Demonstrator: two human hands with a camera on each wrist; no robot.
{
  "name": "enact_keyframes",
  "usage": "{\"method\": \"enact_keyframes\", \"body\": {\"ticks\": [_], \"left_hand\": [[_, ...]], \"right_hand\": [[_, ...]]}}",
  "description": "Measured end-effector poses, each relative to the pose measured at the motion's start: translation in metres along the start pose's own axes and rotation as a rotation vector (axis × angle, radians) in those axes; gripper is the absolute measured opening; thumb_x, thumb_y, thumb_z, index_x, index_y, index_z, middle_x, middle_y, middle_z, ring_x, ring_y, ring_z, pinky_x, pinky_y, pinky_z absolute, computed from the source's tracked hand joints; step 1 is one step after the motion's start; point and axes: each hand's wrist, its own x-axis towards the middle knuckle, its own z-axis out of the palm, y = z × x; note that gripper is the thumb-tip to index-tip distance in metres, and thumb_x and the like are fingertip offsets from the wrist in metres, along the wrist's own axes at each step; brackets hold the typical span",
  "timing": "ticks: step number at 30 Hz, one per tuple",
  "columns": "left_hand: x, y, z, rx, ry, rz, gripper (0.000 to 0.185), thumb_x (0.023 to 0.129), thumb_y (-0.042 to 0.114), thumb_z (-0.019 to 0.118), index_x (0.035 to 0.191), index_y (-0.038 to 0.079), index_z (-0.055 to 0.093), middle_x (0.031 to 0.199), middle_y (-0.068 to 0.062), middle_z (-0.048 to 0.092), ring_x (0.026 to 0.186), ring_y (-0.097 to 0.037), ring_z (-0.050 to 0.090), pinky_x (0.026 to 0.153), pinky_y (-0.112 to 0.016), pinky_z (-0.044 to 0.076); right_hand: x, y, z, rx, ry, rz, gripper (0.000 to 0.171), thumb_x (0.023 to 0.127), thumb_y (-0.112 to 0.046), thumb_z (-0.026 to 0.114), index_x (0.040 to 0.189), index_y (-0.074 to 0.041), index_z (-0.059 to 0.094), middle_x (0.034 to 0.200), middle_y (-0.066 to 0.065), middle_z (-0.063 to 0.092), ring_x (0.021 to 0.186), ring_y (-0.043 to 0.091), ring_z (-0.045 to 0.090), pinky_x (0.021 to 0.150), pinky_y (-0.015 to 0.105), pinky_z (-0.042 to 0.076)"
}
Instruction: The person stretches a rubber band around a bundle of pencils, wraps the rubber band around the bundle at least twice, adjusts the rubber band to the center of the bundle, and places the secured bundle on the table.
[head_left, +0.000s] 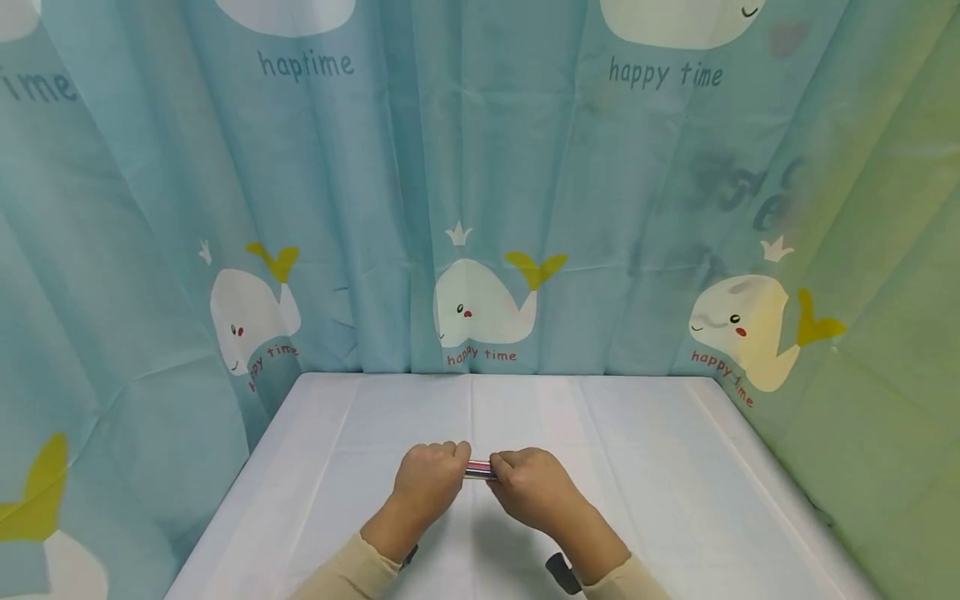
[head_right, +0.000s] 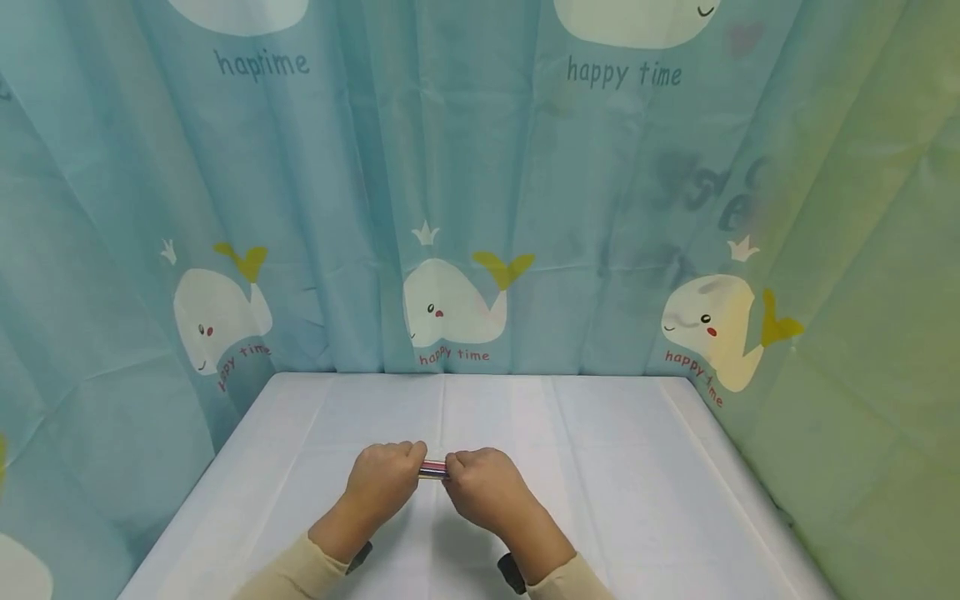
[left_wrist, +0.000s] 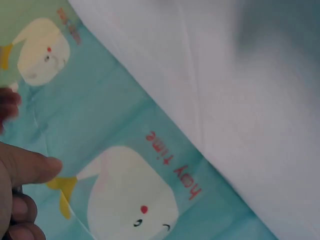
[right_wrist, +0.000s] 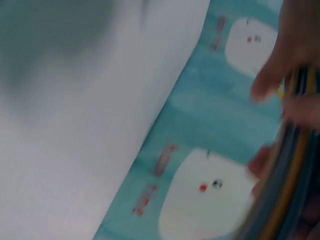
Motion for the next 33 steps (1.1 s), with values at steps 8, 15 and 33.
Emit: {"method": "enact_keyframes", "body": {"ticks": [8, 15, 33], "left_hand": [[0.004, 0.009, 0.002, -0.019, 0.040, -0.016, 0.028, 0.070, 0.003, 0.077, 0.065, 0.011, 0.051, 0.048, 0.004, 0.042, 0.043, -0.004, 0.021, 0.038, -0.020, 0.019], [-0.002, -0.005, 0.000, 0.012, -0.023, -0.040, 0.024, 0.069, 0.005, 0.078, 0.070, 0.010, 0.055, 0.053, 0.000, 0.054, 0.040, -0.007, 0.039, 0.037, -0.023, 0.028], [-0.012, -0.014, 0.010, -0.076, -0.196, 0.086, 0.045, 0.087, 0.054, 0.062, 0.091, 0.010, 0.053, 0.072, 0.002, 0.040, 0.061, -0.014, 0.041, 0.056, -0.028, 0.035]], "right_hand": [[0.010, -0.012, 0.002, 0.011, 0.015, 0.052, 0.027, 0.075, -0.025, 0.084, 0.090, -0.007, 0.070, 0.081, -0.005, 0.071, 0.064, 0.006, 0.065, 0.056, 0.023, 0.050], [-0.010, 0.008, -0.002, -0.018, -0.081, 0.116, 0.042, 0.072, -0.038, 0.083, 0.098, -0.006, 0.071, 0.087, -0.002, 0.073, 0.070, 0.009, 0.068, 0.060, 0.026, 0.052], [-0.017, 0.027, -0.008, 0.112, -0.405, 0.136, 0.034, 0.088, -0.029, 0.070, 0.113, -0.005, 0.069, 0.081, -0.006, 0.065, 0.061, 0.007, 0.059, 0.057, 0.022, 0.048]]}}
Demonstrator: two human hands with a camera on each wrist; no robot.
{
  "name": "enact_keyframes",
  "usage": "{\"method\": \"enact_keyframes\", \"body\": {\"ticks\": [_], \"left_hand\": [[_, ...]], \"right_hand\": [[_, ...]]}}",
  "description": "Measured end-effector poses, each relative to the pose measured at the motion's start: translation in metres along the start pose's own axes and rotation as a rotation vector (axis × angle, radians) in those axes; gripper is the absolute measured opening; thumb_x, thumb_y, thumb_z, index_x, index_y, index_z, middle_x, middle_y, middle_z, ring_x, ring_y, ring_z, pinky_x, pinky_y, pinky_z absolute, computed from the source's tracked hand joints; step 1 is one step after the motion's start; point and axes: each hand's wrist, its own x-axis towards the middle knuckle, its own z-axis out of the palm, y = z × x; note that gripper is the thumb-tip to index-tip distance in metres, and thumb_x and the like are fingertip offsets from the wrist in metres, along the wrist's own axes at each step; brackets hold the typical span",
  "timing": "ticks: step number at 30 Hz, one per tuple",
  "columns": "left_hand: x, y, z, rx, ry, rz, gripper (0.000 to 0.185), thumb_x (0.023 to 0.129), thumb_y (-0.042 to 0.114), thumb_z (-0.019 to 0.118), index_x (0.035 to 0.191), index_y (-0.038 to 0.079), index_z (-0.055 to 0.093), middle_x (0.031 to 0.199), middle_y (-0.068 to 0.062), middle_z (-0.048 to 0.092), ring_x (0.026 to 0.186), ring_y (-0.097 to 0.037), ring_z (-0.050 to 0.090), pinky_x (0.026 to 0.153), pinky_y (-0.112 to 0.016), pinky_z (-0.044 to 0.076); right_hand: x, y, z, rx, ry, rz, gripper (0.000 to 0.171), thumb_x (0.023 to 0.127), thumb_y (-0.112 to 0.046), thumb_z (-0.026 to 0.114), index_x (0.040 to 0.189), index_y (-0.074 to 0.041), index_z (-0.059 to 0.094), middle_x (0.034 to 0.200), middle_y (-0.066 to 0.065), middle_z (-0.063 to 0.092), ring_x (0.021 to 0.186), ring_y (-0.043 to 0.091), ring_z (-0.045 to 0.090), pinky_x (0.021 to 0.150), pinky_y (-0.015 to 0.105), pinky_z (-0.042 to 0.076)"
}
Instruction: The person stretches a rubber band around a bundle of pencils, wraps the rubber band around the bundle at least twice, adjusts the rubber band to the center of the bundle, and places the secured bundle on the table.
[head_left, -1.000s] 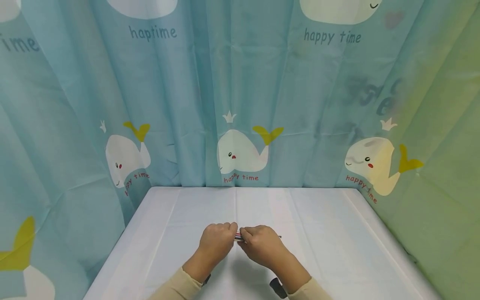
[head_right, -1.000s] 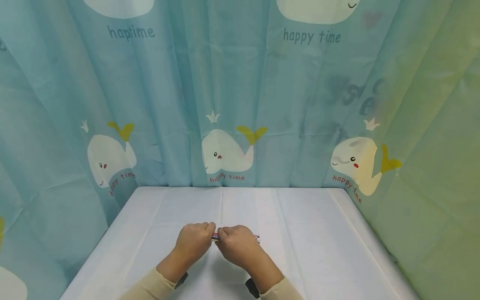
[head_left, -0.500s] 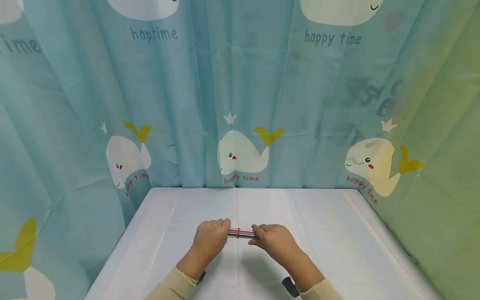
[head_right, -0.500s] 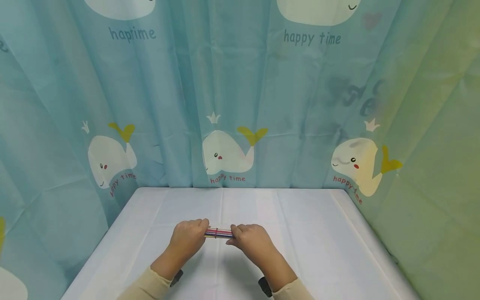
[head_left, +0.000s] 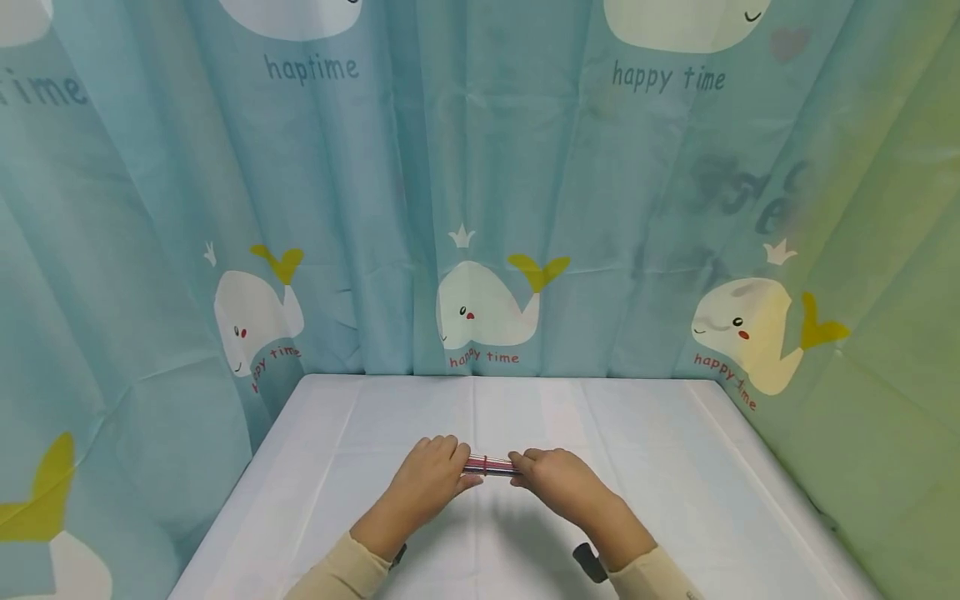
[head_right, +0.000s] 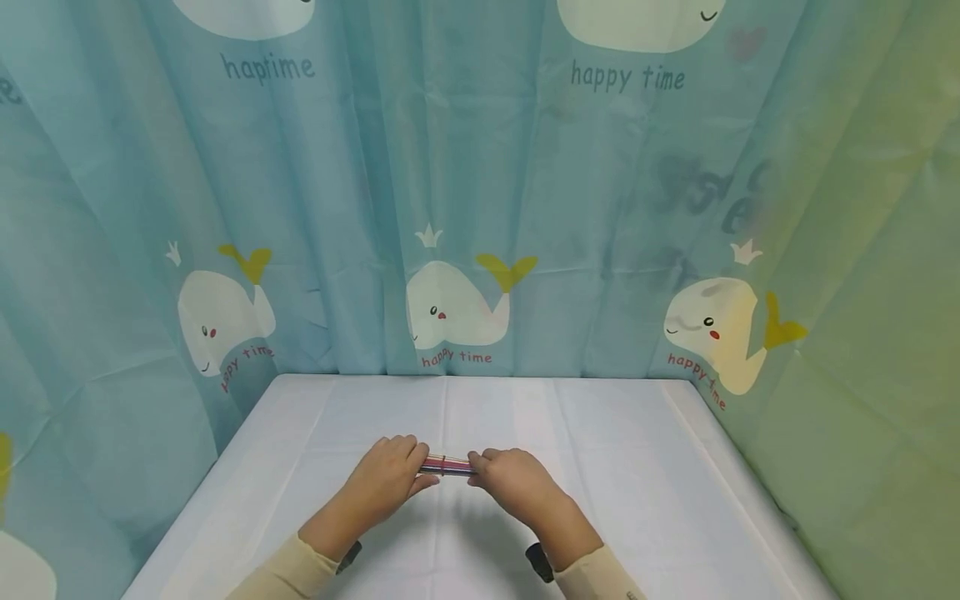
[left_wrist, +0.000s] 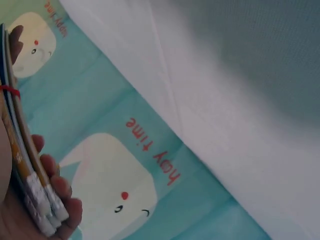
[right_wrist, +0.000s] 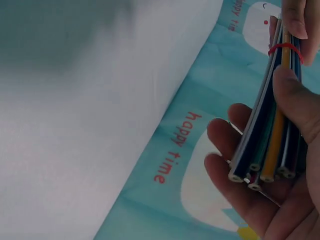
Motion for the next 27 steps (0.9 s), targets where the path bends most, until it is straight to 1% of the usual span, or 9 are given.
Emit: {"method": "enact_keyframes", "body": {"ticks": [1, 3, 5, 7, 10, 13, 17, 22, 27], "left_hand": [[0.000, 0.000, 0.001, -0.003, -0.006, 0.009, 0.041, 0.091, 0.050, 0.060, 0.093, 0.010, 0.053, 0.073, 0.001, 0.040, 0.063, -0.014, 0.041, 0.057, -0.028, 0.034], [-0.001, 0.001, 0.002, -0.013, -0.009, 0.020, 0.035, 0.094, 0.041, 0.060, 0.099, 0.007, 0.055, 0.077, 0.000, 0.042, 0.065, -0.015, 0.043, 0.058, -0.029, 0.034], [-0.001, 0.002, 0.005, -0.023, -0.007, 0.023, 0.033, 0.094, 0.035, 0.061, 0.106, 0.005, 0.056, 0.080, -0.001, 0.045, 0.067, -0.016, 0.045, 0.058, -0.029, 0.035], [-0.001, 0.003, 0.007, -0.025, -0.010, 0.024, 0.034, 0.092, 0.032, 0.064, 0.110, 0.004, 0.057, 0.083, -0.002, 0.048, 0.069, -0.016, 0.047, 0.059, -0.029, 0.037], [-0.001, 0.004, 0.009, -0.026, -0.006, 0.030, 0.037, 0.090, 0.029, 0.068, 0.114, 0.001, 0.059, 0.086, -0.003, 0.053, 0.070, -0.016, 0.051, 0.060, -0.030, 0.041], [-0.001, 0.005, 0.011, -0.032, 0.008, 0.043, 0.037, 0.089, 0.028, 0.071, 0.112, 0.001, 0.060, 0.084, -0.004, 0.055, 0.069, -0.017, 0.054, 0.059, -0.030, 0.044], [0.000, 0.006, 0.010, -0.032, 0.014, 0.050, 0.035, 0.086, 0.032, 0.073, 0.104, 0.004, 0.061, 0.080, -0.001, 0.055, 0.066, -0.016, 0.054, 0.056, -0.030, 0.044], [0.001, 0.005, 0.011, -0.029, 0.010, 0.056, 0.034, 0.082, 0.035, 0.077, 0.097, 0.009, 0.061, 0.077, 0.001, 0.054, 0.063, -0.014, 0.053, 0.053, -0.029, 0.043], [0.004, 0.002, 0.012, -0.036, 0.010, 0.056, 0.033, 0.077, 0.035, 0.081, 0.092, 0.013, 0.063, 0.074, 0.003, 0.055, 0.060, -0.013, 0.052, 0.052, -0.025, 0.040]], "right_hand": [[0.000, 0.001, 0.001, -0.016, 0.009, 0.005, 0.034, 0.088, -0.029, 0.071, 0.113, -0.005, 0.069, 0.081, -0.005, 0.065, 0.061, 0.008, 0.060, 0.057, 0.024, 0.048], [-0.001, 0.003, 0.003, -0.041, 0.032, 0.012, 0.034, 0.088, -0.028, 0.071, 0.113, -0.005, 0.068, 0.081, -0.005, 0.064, 0.062, 0.010, 0.060, 0.057, 0.025, 0.048], [-0.003, 0.006, 0.006, -0.059, 0.064, 0.005, 0.036, 0.088, -0.028, 0.071, 0.115, -0.005, 0.068, 0.083, -0.004, 0.062, 0.064, 0.011, 0.059, 0.057, 0.026, 0.048], [-0.004, 0.008, 0.009, -0.067, 0.089, -0.008, 0.037, 0.089, -0.026, 0.070, 0.119, -0.004, 0.066, 0.085, -0.003, 0.061, 0.067, 0.011, 0.058, 0.059, 0.026, 0.048], [-0.007, 0.011, 0.013, -0.074, 0.094, -0.012, 0.038, 0.091, -0.024, 0.068, 0.123, -0.004, 0.064, 0.091, -0.001, 0.060, 0.072, 0.012, 0.057, 0.062, 0.027, 0.048], [-0.008, 0.013, 0.015, -0.086, 0.072, -0.002, 0.038, 0.092, -0.024, 0.067, 0.125, -0.006, 0.064, 0.096, 0.000, 0.061, 0.077, 0.014, 0.057, 0.066, 0.029, 0.049], [-0.008, 0.016, 0.017, -0.097, 0.054, -0.005, 0.037, 0.091, -0.024, 0.068, 0.123, -0.007, 0.065, 0.098, 0.000, 0.061, 0.081, 0.015, 0.059, 0.069, 0.030, 0.050], [-0.008, 0.018, 0.022, -0.091, 0.061, -0.034, 0.034, 0.085, -0.022, 0.075, 0.116, -0.007, 0.068, 0.092, -0.001, 0.063, 0.075, 0.015, 0.061, 0.067, 0.029, 0.050], [-0.007, 0.017, 0.025, -0.070, 0.036, -0.019, 0.026, 0.080, -0.020, 0.079, 0.101, -0.009, 0.068, 0.084, -0.004, 0.064, 0.068, 0.012, 0.063, 0.061, 0.025, 0.050]]}}
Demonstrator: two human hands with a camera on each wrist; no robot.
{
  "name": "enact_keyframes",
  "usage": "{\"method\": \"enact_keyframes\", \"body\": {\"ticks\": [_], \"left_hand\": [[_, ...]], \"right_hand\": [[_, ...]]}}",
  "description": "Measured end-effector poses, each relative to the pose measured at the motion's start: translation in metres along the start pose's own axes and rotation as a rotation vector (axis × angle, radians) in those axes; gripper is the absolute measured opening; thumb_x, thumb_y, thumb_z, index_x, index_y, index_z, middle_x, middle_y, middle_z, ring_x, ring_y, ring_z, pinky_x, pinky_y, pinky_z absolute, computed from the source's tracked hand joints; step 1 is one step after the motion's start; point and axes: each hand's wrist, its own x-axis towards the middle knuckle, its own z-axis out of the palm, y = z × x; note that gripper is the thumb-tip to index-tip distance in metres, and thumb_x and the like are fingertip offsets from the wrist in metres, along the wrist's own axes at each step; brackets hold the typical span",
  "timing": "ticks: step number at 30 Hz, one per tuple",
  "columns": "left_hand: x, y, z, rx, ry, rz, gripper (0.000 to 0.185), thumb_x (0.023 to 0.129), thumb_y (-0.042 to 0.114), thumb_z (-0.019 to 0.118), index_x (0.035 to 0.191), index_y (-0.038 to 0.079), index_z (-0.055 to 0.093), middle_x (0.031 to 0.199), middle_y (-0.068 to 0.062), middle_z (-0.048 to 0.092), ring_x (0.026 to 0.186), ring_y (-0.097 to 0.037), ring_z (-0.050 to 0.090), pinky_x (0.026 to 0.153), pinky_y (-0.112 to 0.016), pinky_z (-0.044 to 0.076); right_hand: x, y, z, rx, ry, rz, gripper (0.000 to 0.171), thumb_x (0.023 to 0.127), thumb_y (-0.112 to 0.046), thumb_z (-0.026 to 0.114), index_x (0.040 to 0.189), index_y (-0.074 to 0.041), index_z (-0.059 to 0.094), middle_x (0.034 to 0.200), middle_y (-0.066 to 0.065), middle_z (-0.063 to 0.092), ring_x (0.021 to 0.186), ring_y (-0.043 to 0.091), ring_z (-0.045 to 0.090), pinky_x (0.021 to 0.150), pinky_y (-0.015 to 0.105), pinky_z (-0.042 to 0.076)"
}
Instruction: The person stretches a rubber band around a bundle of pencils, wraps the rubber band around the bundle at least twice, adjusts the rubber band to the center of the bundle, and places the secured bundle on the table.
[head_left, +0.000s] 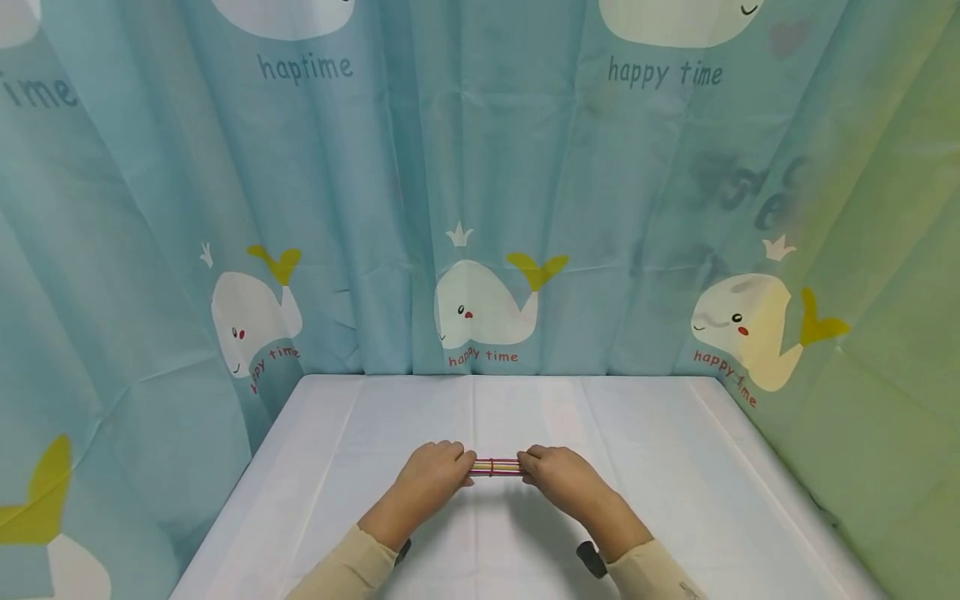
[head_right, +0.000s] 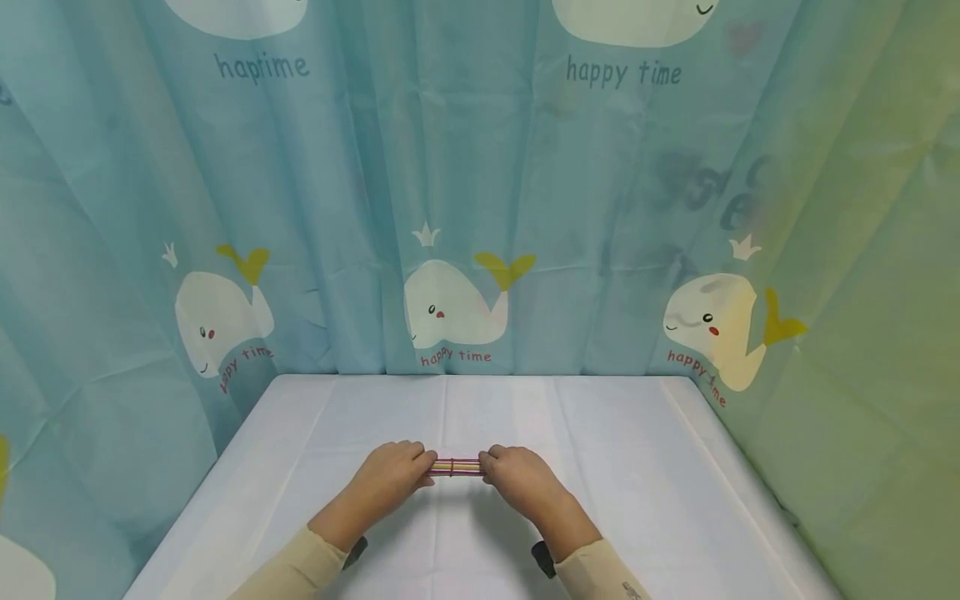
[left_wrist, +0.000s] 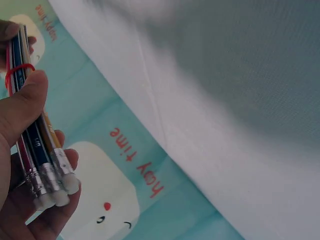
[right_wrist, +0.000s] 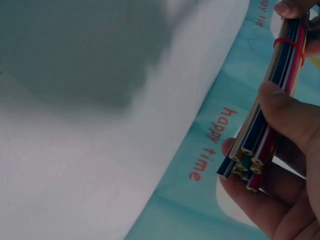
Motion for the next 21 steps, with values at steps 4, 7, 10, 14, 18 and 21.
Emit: {"method": "enact_keyframes", "body": {"ticks": [4, 7, 10, 14, 18, 21], "left_hand": [[0.002, -0.003, 0.004, -0.009, -0.028, -0.015, 0.031, 0.073, 0.035, 0.083, 0.089, 0.016, 0.064, 0.073, 0.005, 0.055, 0.060, -0.012, 0.052, 0.052, -0.024, 0.039], [0.001, -0.004, 0.009, -0.010, -0.051, -0.022, 0.031, 0.071, 0.034, 0.085, 0.089, 0.017, 0.065, 0.073, 0.005, 0.056, 0.060, -0.012, 0.052, 0.051, -0.024, 0.038], [0.000, -0.003, 0.014, -0.024, -0.064, -0.028, 0.032, 0.069, 0.032, 0.086, 0.088, 0.017, 0.066, 0.073, 0.005, 0.057, 0.059, -0.013, 0.053, 0.050, -0.024, 0.038], [-0.001, -0.002, 0.021, -0.033, -0.100, -0.044, 0.030, 0.068, 0.029, 0.087, 0.087, 0.018, 0.067, 0.074, 0.006, 0.061, 0.061, -0.013, 0.056, 0.051, -0.025, 0.040], [-0.002, -0.002, 0.031, -0.044, -0.129, -0.067, 0.023, 0.070, 0.024, 0.086, 0.084, 0.019, 0.068, 0.074, 0.007, 0.062, 0.063, -0.013, 0.055, 0.053, -0.025, 0.039], [-0.003, -0.003, 0.038, -0.067, -0.138, -0.083, 0.022, 0.068, 0.022, 0.086, 0.081, 0.021, 0.069, 0.072, 0.009, 0.062, 0.063, -0.012, 0.052, 0.053, -0.024, 0.036]], "right_hand": [[0.002, -0.001, 0.003, 0.020, -0.058, 0.034, 0.020, 0.081, -0.021, 0.078, 0.093, -0.012, 0.065, 0.078, -0.008, 0.064, 0.062, 0.008, 0.060, 0.058, 0.022, 0.048], [0.003, -0.001, 0.007, 0.026, -0.101, 0.053, 0.018, 0.081, -0.022, 0.077, 0.090, -0.014, 0.064, 0.075, -0.010, 0.063, 0.061, 0.006, 0.058, 0.057, 0.022, 0.047], [0.004, 0.000, 0.011, 0.029, -0.131, 0.064, 0.017, 0.082, -0.023, 0.077, 0.090, -0.015, 0.065, 0.075, -0.010, 0.063, 0.061, 0.007, 0.058, 0.057, 0.023, 0.047], [0.004, 0.001, 0.015, 0.008, -0.151, 0.076, 0.018, 0.081, -0.025, 0.077, 0.091, -0.015, 0.066, 0.076, -0.009, 0.066, 0.061, 0.010, 0.061, 0.058, 0.027, 0.048], [0.004, 0.004, 0.023, 0.003, -0.161, 0.091, 0.016, 0.080, -0.024, 0.078, 0.083, -0.017, 0.064, 0.074, -0.010, 0.068, 0.059, 0.011, 0.060, 0.056, 0.029, 0.047], [0.005, 0.006, 0.030, -0.001, -0.170, 0.104, 0.017, 0.079, -0.023, 0.079, 0.077, -0.019, 0.062, 0.070, -0.011, 0.066, 0.057, 0.011, 0.058, 0.053, 0.029, 0.045]]}}
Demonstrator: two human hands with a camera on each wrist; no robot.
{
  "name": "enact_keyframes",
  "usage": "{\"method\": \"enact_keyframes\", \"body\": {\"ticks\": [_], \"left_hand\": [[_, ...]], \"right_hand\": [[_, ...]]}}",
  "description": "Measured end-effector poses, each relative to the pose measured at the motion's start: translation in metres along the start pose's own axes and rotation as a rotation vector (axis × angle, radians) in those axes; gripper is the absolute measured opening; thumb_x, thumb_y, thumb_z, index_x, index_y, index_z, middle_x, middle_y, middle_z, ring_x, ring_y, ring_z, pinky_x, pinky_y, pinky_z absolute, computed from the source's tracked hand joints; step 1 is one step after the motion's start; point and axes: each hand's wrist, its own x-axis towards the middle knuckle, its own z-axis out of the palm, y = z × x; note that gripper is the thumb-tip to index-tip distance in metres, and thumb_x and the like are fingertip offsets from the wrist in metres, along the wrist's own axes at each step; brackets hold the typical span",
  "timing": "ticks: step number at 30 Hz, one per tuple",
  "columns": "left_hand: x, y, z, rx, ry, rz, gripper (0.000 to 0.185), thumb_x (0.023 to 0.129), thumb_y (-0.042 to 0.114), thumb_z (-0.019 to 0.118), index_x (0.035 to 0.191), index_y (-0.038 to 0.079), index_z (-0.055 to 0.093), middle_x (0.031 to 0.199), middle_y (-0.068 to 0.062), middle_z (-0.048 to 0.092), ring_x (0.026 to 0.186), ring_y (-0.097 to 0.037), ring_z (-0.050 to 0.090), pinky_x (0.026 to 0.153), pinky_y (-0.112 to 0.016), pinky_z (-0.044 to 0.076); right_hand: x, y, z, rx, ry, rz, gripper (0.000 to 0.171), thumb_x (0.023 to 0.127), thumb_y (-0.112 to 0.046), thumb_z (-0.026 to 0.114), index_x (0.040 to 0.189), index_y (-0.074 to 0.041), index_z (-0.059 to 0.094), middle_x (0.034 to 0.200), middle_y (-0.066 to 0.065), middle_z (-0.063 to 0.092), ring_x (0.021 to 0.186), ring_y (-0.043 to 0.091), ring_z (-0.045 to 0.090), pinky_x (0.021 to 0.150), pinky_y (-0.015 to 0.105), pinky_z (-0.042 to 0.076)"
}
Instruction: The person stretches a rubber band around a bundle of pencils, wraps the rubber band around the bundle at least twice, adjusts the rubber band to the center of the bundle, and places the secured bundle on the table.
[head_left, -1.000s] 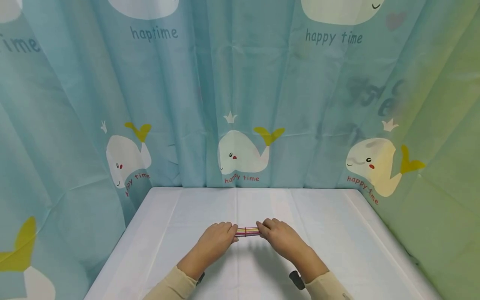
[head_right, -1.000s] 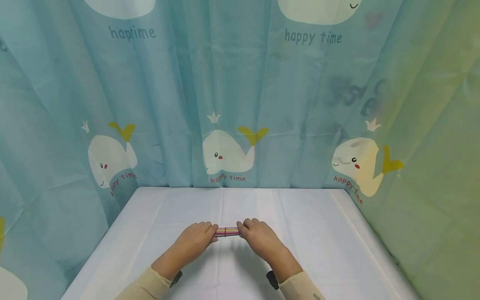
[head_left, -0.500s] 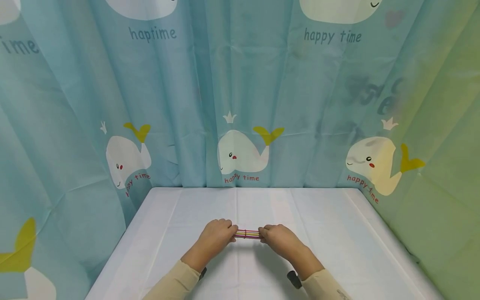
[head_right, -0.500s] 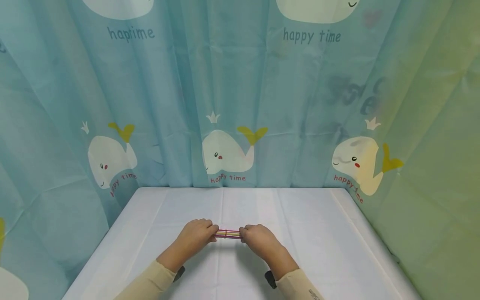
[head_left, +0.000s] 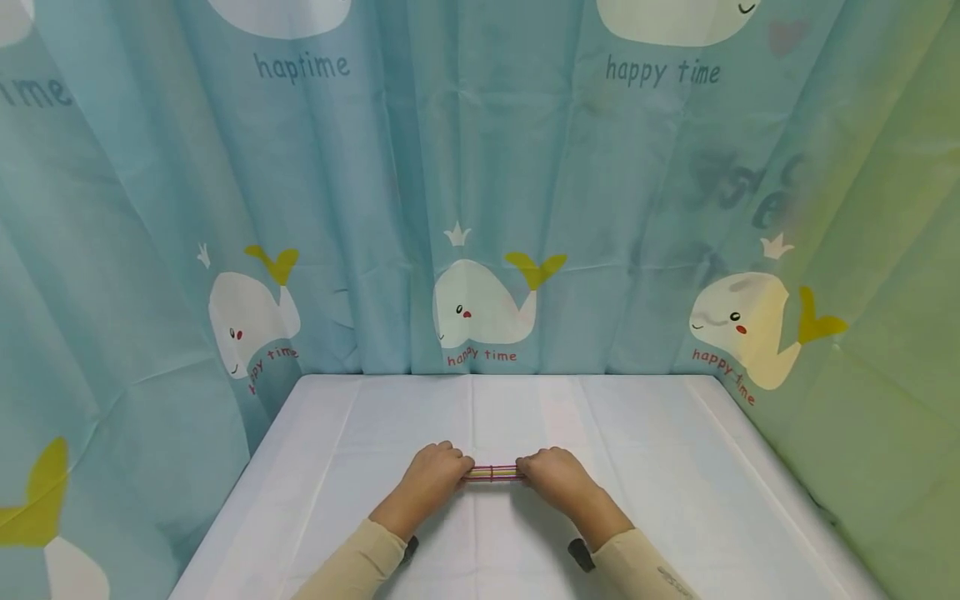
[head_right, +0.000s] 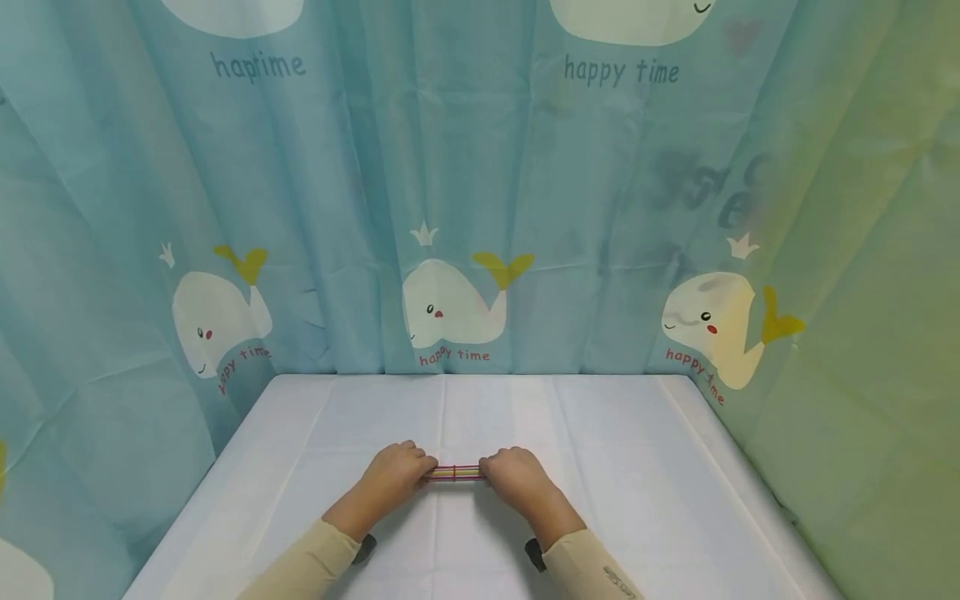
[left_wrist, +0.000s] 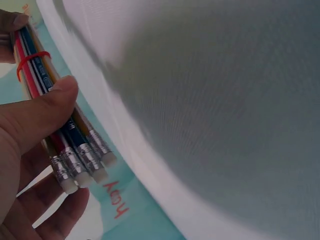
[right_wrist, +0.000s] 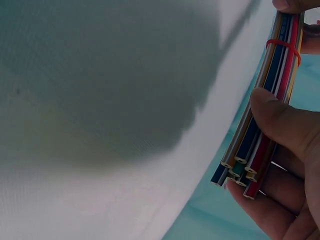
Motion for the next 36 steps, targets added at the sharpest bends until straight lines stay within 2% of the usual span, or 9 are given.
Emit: {"method": "enact_keyframes", "body": {"ticks": [5, 9, 12, 20, 25, 27, 30, 33, 36], "left_hand": [[0.001, -0.001, 0.005, -0.039, -0.063, -0.027, 0.024, 0.062, 0.028, 0.088, 0.076, 0.022, 0.069, 0.067, 0.011, 0.062, 0.060, -0.011, 0.051, 0.053, -0.026, 0.037], [0.002, 0.000, 0.006, -0.052, -0.100, -0.043, 0.022, 0.063, 0.030, 0.088, 0.074, 0.024, 0.069, 0.065, 0.011, 0.062, 0.057, -0.009, 0.051, 0.054, -0.027, 0.038], [0.003, 0.000, 0.009, -0.055, -0.104, -0.051, 0.019, 0.066, 0.028, 0.087, 0.072, 0.024, 0.069, 0.064, 0.011, 0.063, 0.055, -0.007, 0.049, 0.054, -0.027, 0.039], [0.001, 0.000, 0.008, -0.073, -0.097, -0.051, 0.018, 0.068, 0.024, 0.086, 0.071, 0.023, 0.068, 0.064, 0.010, 0.064, 0.053, -0.007, 0.051, 0.053, -0.028, 0.041], [-0.001, 0.000, 0.006, -0.108, -0.127, -0.084, 0.016, 0.070, 0.023, 0.085, 0.079, 0.020, 0.072, 0.069, 0.008, 0.066, 0.057, -0.009, 0.055, 0.054, -0.028, 0.043], [-0.001, 0.000, 0.007, -0.159, -0.160, -0.113, 0.015, 0.073, 0.022, 0.084, 0.083, 0.019, 0.073, 0.071, 0.008, 0.067, 0.060, -0.008, 0.058, 0.056, -0.027, 0.045], [-0.001, -0.002, 0.010, -0.292, -0.210, -0.190, 0.017, 0.078, 0.021, 0.081, 0.093, 0.016, 0.073, 0.078, 0.008, 0.069, 0.067, -0.008, 0.060, 0.062, -0.030, 0.048], [-0.003, -0.007, 0.014, -0.439, -0.236, -0.297, 0.023, 0.082, 0.021, 0.077, 0.103, 0.014, 0.073, 0.090, 0.006, 0.070, 0.081, -0.013, 0.064, 0.074, -0.035, 0.051], [-0.008, -0.013, 0.018, -0.584, -0.227, -0.403, 0.029, 0.085, 0.020, 0.074, 0.111, 0.010, 0.071, 0.105, -0.001, 0.071, 0.100, -0.022, 0.065, 0.088, -0.042, 0.048]], "right_hand": [[0.004, -0.005, 0.008, -0.026, -0.045, 0.085, 0.014, 0.079, -0.021, 0.078, 0.076, -0.019, 0.064, 0.066, -0.009, 0.063, 0.055, 0.011, 0.055, 0.052, 0.029, 0.044], [0.007, -0.010, 0.011, -0.030, -0.075, 0.173, 0.010, 0.078, -0.020, 0.078, 0.080, -0.016, 0.069, 0.068, -0.004, 0.064, 0.058, 0.014, 0.058, 0.054, 0.030, 0.047], [0.008, -0.011, 0.014, -0.037, -0.072, 0.197, 0.009, 0.077, -0.020, 0.078, 0.080, -0.016, 0.071, 0.067, -0.002, 0.063, 0.058, 0.015, 0.058, 0.055, 0.031, 0.048], [0.010, -0.006, 0.021, -0.016, -0.102, 0.189, 0.008, 0.077, -0.018, 0.080, 0.081, -0.016, 0.073, 0.068, -0.003, 0.064, 0.061, 0.014, 0.060, 0.058, 0.030, 0.049], [0.008, -0.003, 0.020, 0.000, -0.143, 0.151, 0.009, 0.081, -0.020, 0.076, 0.084, -0.016, 0.070, 0.070, -0.003, 0.064, 0.064, 0.015, 0.061, 0.058, 0.030, 0.049], [0.006, -0.001, 0.018, 0.045, -0.136, 0.142, 0.011, 0.082, -0.020, 0.076, 0.090, -0.015, 0.071, 0.076, -0.002, 0.068, 0.069, 0.017, 0.064, 0.062, 0.032, 0.051], [0.001, 0.006, 0.019, 0.164, -0.109, 0.152, 0.022, 0.083, -0.020, 0.075, 0.103, -0.012, 0.072, 0.090, 0.000, 0.072, 0.082, 0.020, 0.068, 0.073, 0.036, 0.052], [-0.004, 0.015, 0.022, 0.370, -0.092, 0.215, 0.030, 0.088, -0.019, 0.070, 0.116, -0.007, 0.070, 0.106, 0.005, 0.071, 0.099, 0.025, 0.066, 0.086, 0.041, 0.050], [-0.009, 0.021, 0.028, 0.592, -0.073, 0.328, 0.028, 0.095, -0.016, 0.062, 0.119, -0.005, 0.068, 0.116, 0.008, 0.068, 0.112, 0.030, 0.061, 0.094, 0.046, 0.045]]}}
